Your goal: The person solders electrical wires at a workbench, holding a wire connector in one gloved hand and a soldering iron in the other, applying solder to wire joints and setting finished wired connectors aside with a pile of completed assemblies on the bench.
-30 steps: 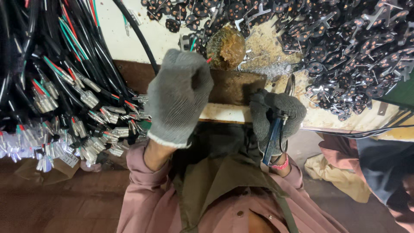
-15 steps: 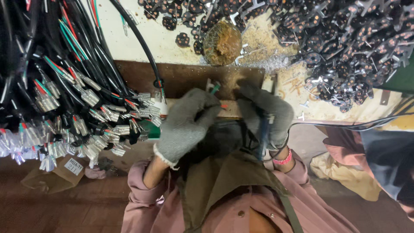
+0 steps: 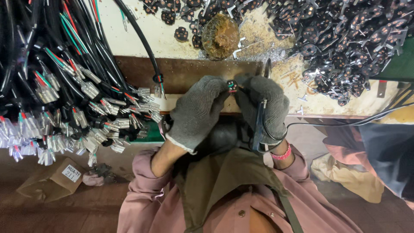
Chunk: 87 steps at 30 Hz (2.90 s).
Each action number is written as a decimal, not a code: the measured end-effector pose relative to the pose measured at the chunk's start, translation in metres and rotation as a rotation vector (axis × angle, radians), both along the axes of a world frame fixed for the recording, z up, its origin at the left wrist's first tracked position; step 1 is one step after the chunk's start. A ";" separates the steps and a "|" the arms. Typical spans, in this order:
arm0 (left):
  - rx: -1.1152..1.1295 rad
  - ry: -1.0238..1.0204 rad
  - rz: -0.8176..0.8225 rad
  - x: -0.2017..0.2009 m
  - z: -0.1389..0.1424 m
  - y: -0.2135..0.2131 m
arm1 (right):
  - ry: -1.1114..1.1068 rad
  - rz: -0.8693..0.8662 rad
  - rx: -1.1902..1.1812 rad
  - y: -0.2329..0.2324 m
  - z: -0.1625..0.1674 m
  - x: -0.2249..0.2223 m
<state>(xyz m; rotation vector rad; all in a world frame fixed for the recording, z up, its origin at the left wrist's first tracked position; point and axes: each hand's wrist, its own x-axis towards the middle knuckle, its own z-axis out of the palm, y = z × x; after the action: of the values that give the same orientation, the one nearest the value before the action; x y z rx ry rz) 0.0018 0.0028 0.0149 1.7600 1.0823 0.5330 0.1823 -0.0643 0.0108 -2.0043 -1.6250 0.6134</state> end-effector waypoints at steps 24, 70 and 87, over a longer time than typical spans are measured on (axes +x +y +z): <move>0.254 0.170 -0.038 0.004 -0.020 -0.004 | 0.170 0.041 -0.129 0.020 0.026 -0.001; 0.199 0.170 -0.052 0.008 -0.025 -0.006 | 0.229 0.308 0.274 -0.028 -0.010 0.021; 0.138 0.145 -0.087 0.006 -0.017 0.001 | 0.194 0.276 0.224 -0.021 -0.009 0.015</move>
<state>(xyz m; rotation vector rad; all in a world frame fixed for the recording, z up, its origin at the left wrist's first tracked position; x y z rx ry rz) 0.0074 0.0039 -0.0026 1.9818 1.0844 0.4409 0.1972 -0.0857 0.0018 -1.5269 -1.7769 0.6681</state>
